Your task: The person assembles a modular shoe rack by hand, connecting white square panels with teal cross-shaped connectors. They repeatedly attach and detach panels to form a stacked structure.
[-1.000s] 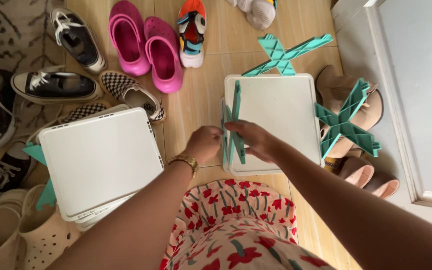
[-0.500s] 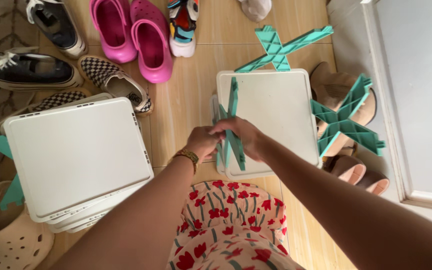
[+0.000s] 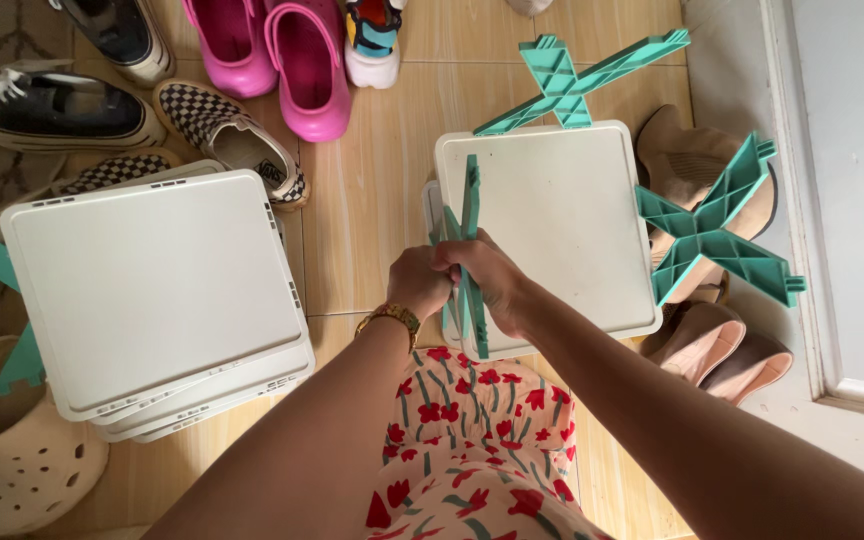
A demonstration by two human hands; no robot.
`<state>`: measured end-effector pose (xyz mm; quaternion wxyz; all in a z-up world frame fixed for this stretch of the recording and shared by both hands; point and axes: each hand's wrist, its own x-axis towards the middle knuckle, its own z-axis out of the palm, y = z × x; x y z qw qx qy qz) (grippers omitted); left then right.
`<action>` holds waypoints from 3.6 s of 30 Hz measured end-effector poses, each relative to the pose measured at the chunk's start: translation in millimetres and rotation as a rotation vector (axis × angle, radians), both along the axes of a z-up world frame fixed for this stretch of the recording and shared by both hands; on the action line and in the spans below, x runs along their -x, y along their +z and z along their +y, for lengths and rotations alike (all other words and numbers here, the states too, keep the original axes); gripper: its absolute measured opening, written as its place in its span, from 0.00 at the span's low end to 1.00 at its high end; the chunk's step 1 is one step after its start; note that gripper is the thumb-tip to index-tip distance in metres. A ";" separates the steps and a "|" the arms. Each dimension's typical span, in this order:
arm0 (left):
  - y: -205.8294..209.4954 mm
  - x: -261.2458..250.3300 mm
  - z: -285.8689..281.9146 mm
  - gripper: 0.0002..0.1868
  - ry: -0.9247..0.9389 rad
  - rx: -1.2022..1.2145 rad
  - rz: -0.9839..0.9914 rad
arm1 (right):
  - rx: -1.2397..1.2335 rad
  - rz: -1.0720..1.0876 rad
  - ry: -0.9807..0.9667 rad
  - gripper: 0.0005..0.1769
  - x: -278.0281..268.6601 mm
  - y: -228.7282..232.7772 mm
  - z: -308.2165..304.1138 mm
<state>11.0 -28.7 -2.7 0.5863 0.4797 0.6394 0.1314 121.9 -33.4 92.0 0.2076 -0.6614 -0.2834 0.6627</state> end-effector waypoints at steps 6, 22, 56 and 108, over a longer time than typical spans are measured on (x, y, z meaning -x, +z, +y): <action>-18.2 -3.4 -5.4 0.03 0.046 -0.116 -0.032 | 0.035 0.086 -0.097 0.25 -9.0 -12.3 -6.5; -4.1 9.8 10.3 0.17 -0.065 0.073 -0.019 | -0.165 0.025 0.121 0.38 -11.7 -10.5 -12.9; 140.2 170.3 71.2 0.20 0.406 -0.040 -0.678 | 0.014 0.259 0.112 0.27 -36.7 65.6 63.3; 151.4 101.1 58.7 0.20 -0.138 -0.870 0.296 | -0.030 -0.395 -0.010 0.20 -233.6 -30.9 -62.6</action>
